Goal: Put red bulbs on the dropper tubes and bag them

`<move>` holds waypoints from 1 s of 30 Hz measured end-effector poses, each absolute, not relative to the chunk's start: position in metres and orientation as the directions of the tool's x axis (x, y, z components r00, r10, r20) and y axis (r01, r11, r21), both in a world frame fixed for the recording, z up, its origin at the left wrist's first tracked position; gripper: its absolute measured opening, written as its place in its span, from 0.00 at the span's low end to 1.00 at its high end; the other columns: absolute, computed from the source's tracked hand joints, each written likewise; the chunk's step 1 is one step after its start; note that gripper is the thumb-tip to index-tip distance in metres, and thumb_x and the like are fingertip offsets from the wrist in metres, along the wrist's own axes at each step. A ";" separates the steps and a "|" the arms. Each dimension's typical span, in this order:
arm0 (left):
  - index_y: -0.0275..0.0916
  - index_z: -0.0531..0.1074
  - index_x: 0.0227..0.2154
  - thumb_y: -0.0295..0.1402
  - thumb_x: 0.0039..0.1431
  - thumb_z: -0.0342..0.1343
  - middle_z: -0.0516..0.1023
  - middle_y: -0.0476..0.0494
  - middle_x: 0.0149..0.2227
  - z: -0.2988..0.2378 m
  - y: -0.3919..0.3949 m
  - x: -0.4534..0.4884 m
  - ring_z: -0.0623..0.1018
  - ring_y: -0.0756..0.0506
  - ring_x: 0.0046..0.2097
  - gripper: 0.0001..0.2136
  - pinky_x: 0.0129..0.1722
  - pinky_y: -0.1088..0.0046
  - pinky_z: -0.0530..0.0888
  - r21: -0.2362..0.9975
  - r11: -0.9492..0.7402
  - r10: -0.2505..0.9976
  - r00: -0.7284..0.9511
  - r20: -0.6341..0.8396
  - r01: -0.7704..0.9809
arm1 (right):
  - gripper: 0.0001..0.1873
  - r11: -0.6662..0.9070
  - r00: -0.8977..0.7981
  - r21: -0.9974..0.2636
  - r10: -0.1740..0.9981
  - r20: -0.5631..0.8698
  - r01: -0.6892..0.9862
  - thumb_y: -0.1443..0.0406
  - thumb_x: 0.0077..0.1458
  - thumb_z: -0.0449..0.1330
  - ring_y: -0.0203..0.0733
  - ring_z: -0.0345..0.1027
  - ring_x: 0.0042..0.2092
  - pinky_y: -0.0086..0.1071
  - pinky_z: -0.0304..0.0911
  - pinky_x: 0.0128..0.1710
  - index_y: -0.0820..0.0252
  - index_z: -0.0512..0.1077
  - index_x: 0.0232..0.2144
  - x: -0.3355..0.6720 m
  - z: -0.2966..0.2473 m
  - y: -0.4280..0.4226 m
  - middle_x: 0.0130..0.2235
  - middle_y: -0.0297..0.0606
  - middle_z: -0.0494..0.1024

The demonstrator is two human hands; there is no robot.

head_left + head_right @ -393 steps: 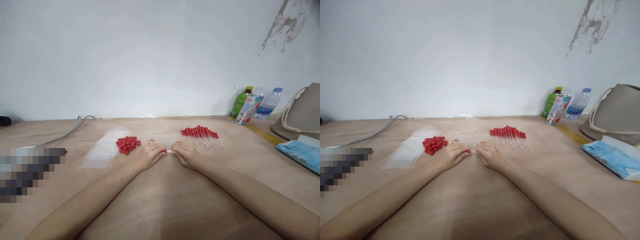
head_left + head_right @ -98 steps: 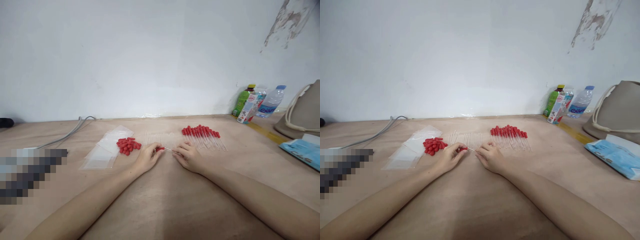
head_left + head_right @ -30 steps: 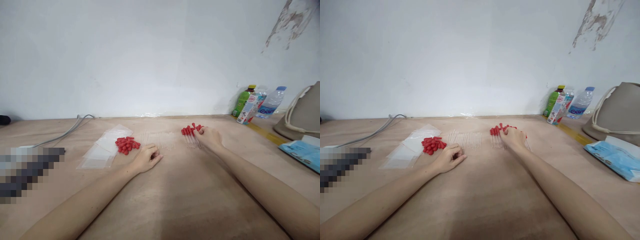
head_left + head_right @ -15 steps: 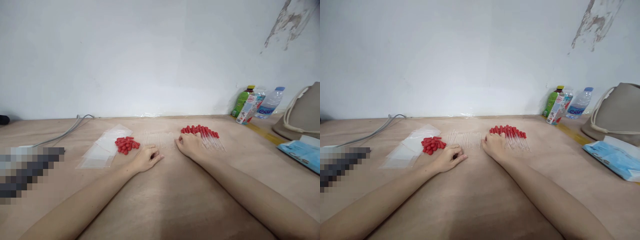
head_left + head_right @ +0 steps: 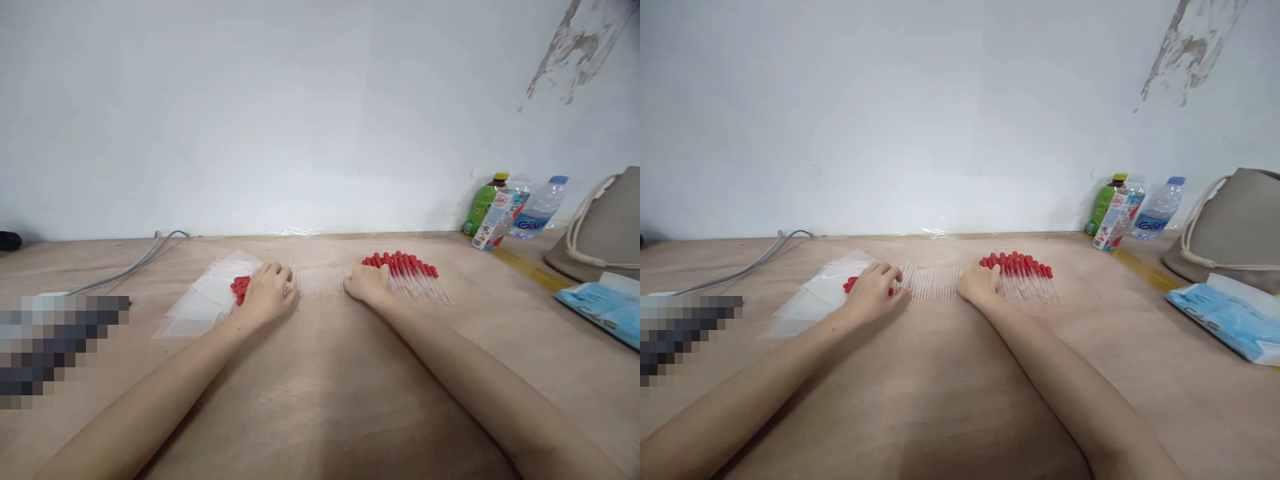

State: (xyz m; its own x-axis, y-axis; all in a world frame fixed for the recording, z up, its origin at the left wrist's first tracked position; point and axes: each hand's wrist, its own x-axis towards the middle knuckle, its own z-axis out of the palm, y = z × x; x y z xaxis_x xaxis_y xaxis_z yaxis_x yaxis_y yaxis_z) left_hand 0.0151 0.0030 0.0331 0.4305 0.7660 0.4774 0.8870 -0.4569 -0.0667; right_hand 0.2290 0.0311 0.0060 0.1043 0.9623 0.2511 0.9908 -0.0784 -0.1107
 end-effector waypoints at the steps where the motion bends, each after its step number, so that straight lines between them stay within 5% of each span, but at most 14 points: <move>1: 0.36 0.67 0.29 0.42 0.50 0.50 0.68 0.39 0.33 0.037 0.006 0.010 0.66 0.39 0.39 0.13 0.38 0.63 0.64 -0.099 -0.397 0.799 0.396 0.452 0.913 | 0.14 -0.077 0.102 -0.108 0.962 0.254 0.991 0.64 0.49 0.49 0.48 0.67 0.30 0.41 0.45 0.36 0.65 0.72 0.24 0.229 0.006 0.031 0.28 0.49 0.75; 6: 0.33 0.70 0.28 0.51 0.46 0.49 0.67 0.31 0.36 0.043 0.016 -0.007 0.64 0.33 0.42 0.22 0.37 0.58 0.62 -0.180 -0.189 0.898 0.244 0.366 0.965 | 0.13 -0.051 0.075 -0.082 0.945 0.317 0.995 0.65 0.50 0.48 0.48 0.66 0.32 0.41 0.44 0.37 0.67 0.71 0.25 0.229 0.004 0.019 0.28 0.49 0.74; 12: 0.32 0.70 0.26 0.40 0.53 0.47 0.67 0.30 0.36 0.036 0.015 -0.004 0.64 0.33 0.41 0.15 0.36 0.59 0.61 -0.218 -0.163 0.893 0.238 0.381 0.962 | 0.15 0.100 -0.049 -0.045 0.775 0.630 0.994 0.62 0.55 0.44 0.47 0.62 0.35 0.39 0.43 0.36 0.65 0.67 0.28 0.238 -0.009 -0.006 0.30 0.47 0.72; 19: 0.34 0.67 0.28 0.31 0.56 0.43 0.70 0.36 0.29 0.037 0.007 0.008 0.68 0.39 0.36 0.09 0.33 0.63 0.61 -0.320 -0.259 0.820 0.383 0.426 0.911 | 0.12 0.291 -0.162 -0.085 0.727 0.667 0.953 0.62 0.57 0.45 0.38 0.61 0.28 0.34 0.44 0.35 0.62 0.63 0.26 0.250 -0.014 -0.037 0.26 0.37 0.71; 24: 0.33 0.66 0.29 0.24 0.57 0.41 0.70 0.38 0.26 0.031 -0.016 0.033 0.69 0.41 0.31 0.08 0.31 0.66 0.62 -0.392 -0.519 0.680 0.645 0.349 0.759 | 0.09 0.439 -0.276 -0.130 0.740 0.613 0.889 0.64 0.55 0.49 0.36 0.62 0.28 0.30 0.47 0.32 0.61 0.64 0.26 0.256 -0.005 -0.055 0.25 0.35 0.72; 26: 0.34 0.66 0.29 0.24 0.58 0.41 0.70 0.40 0.27 0.024 -0.026 0.042 0.69 0.42 0.31 0.08 0.31 0.67 0.63 -0.330 -0.646 0.602 0.725 0.334 0.688 | 0.08 0.485 -0.309 -0.144 0.730 0.610 0.863 0.65 0.55 0.49 0.37 0.63 0.29 0.31 0.48 0.33 0.61 0.64 0.26 0.258 -0.005 -0.056 0.26 0.35 0.72; 30: 0.35 0.65 0.37 0.35 0.56 0.49 0.70 0.40 0.36 0.010 -0.034 0.050 0.69 0.43 0.39 0.10 0.37 0.68 0.67 -0.012 -0.777 0.566 0.707 0.424 0.629 | 0.08 0.545 -0.337 -0.181 0.710 0.618 0.818 0.64 0.55 0.50 0.38 0.65 0.32 0.32 0.51 0.35 0.61 0.66 0.30 0.261 -0.011 -0.050 0.29 0.37 0.74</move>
State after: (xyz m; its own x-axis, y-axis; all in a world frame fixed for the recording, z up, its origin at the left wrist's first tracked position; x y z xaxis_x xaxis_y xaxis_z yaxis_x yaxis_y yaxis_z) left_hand 0.0496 -0.0336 0.0097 0.7070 0.5663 0.4237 0.6295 -0.7769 -0.0119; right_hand 0.2612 -0.0497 -0.0113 -0.3366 0.7103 0.6182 0.8184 0.5453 -0.1811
